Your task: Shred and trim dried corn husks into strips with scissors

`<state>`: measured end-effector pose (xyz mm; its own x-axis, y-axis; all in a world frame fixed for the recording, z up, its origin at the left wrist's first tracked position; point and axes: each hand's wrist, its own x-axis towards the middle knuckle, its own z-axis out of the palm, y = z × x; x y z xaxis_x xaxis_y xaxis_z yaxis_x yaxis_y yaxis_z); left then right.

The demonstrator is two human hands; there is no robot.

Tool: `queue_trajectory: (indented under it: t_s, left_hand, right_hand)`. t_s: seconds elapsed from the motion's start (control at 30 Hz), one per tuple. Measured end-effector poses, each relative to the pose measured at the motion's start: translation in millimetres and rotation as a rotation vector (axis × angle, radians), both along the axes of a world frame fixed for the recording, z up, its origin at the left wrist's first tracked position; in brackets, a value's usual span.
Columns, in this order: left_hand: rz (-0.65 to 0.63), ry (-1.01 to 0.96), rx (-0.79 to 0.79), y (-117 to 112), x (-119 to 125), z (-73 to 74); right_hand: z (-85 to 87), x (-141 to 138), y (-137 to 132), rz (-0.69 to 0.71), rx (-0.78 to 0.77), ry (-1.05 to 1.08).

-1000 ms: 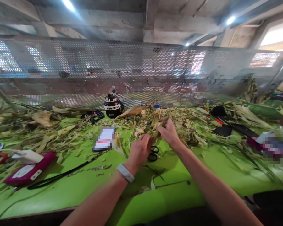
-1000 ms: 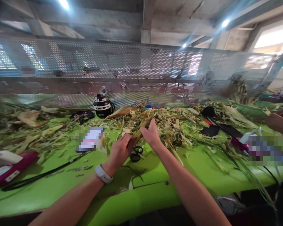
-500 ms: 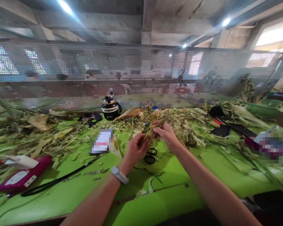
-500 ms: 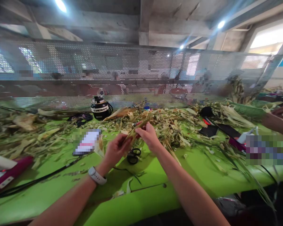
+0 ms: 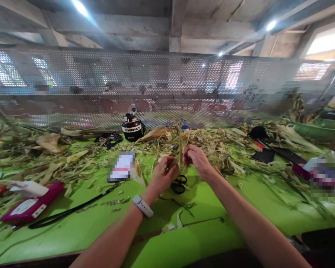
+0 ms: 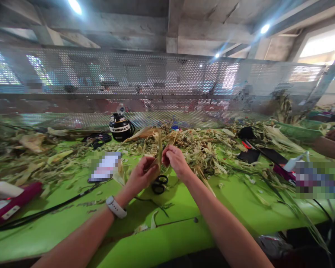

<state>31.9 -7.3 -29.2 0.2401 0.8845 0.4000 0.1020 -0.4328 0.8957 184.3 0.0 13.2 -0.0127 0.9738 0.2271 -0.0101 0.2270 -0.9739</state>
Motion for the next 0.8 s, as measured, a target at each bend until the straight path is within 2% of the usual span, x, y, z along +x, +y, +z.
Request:
queue_trajectory:
  t_s: [0.07,0.17,0.27,0.33,0.47,0.63,0.8]
  left_hand:
    - [0.017,-0.005,0.027,-1,0,0.5]
    - [0.155,0.004,0.078,-2,0,2.3]
    - [0.255,0.061,0.12,-2,-1,3.8]
    - [0.251,0.046,0.105,-1,0,4.6]
    - [0.051,-0.114,-0.069,-1,2,6.2]
    - [-0.175,-0.265,-0.4,-3,3,7.5]
    - [-0.297,-0.42,-0.491,-8,2,10.1]
  right_hand:
    - [-0.8,-5,-6,-0.064,0.101,-0.13]
    - [-1.9,-9,-12,-0.137,0.276,-0.293]
    - [-4.4,-11,-11,-0.154,0.309,-0.345]
    - [-6.7,-11,-6,-0.147,0.272,-0.266]
    - [-9.2,-12,2,0.015,0.109,-0.014]
    - [-7.1,-12,0,0.095,-0.003,0.121]
    - [-7.7,-9,-2,0.196,-0.123,0.203]
